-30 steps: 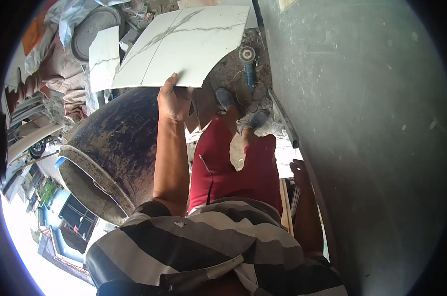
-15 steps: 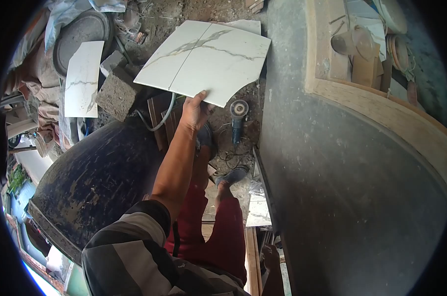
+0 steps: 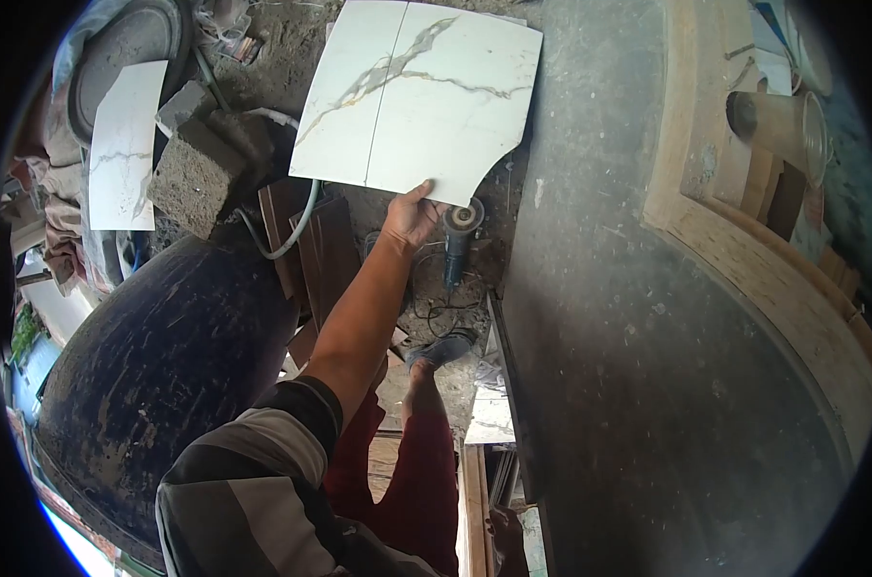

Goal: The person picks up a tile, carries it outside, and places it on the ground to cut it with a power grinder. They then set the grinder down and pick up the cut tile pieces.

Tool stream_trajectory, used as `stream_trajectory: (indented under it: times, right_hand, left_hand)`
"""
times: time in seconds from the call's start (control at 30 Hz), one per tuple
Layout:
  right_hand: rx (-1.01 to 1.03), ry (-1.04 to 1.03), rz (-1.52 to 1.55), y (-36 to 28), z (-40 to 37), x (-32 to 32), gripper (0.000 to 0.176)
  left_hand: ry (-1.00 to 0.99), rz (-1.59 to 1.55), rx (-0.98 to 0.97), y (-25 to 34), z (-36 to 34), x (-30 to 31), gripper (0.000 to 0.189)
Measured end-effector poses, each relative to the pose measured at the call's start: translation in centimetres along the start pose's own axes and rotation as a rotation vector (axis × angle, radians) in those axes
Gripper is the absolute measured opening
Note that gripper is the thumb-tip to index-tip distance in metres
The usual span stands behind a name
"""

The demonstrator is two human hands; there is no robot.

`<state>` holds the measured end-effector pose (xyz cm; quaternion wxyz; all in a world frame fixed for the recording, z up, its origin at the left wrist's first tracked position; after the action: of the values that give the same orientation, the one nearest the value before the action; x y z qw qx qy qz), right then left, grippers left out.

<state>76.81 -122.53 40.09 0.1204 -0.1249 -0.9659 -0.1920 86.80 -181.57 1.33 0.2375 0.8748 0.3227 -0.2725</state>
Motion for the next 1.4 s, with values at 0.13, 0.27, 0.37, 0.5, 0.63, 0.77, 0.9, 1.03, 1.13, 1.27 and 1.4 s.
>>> stream_trajectory:
  times: [0.13, 0.27, 0.37, 0.5, 0.63, 0.77, 0.9, 1.03, 1.13, 1.27, 1.4]
  right_hand:
    - [-0.004, -0.005, 0.044, 0.2, 0.2, 0.1, 0.041]
    - [-0.008, 0.013, 0.067, 0.4, 0.3, 0.0, 0.042]
    - [-0.006, -0.001, 0.074, -0.9, 0.4, -0.8, 0.043]
    - [0.109, -0.088, 0.038, -5.3, 2.7, -4.4, 0.037]
    - [0.370, -0.253, 0.192, -18.5, 4.0, -12.0, 0.028]
    - [0.678, -0.267, 0.470, -35.8, 9.6, -16.1, 0.030]
    - [0.853, -0.101, 0.663, -55.9, 14.0, -16.0, 0.030]
    - [1.022, 0.301, 0.298, -69.7, 16.0, -14.9, 0.061]
    - [1.079, 0.536, 0.122, -74.5, 16.0, -14.5, 0.071]
    - [1.202, 0.660, 0.086, -78.4, 17.8, -13.6, 0.074]
    - [1.133, 0.546, 0.065, -80.3, 16.9, -13.4, 0.069]
  left_hand:
    - [0.062, -0.076, 0.032, -1.6, 2.6, 3.0, 0.043]
    - [0.130, 0.022, 0.057, -1.9, 4.0, 5.0, 0.047]
    - [0.209, 0.193, 0.194, -1.8, 4.7, 7.8, 0.050]
    - [0.167, 0.281, 0.284, -1.0, 4.6, 8.3, 0.053]
    - [0.248, 0.580, 0.348, 0.8, 3.0, 8.8, 0.042]
    - [0.460, 1.615, -0.426, 12.5, 1.0, 5.6, 0.030]
    - [0.602, 1.641, -0.799, 21.1, 0.7, 4.8, 0.052]
    - [0.551, 1.851, -0.646, 24.1, 5.3, 9.1, 0.064]
    - [0.467, 1.871, -0.342, 23.2, 7.5, 11.3, 0.070]
    - [0.519, 1.935, -0.309, 22.3, 5.5, 9.8, 0.075]
    - [0.496, 1.828, -0.360, 21.5, 5.1, 10.6, 0.076]
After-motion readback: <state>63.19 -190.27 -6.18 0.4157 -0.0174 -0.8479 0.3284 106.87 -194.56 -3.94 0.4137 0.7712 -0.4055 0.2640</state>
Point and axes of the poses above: each hand's wrist, its own z-axis towards the middle knuckle, its own x-axis out of the back of the hand, y = z × x, the point moved 9 cm from there along z, towards the middle knuckle, and after that the axes turned 1 degree about y, right-handed, at the moved point
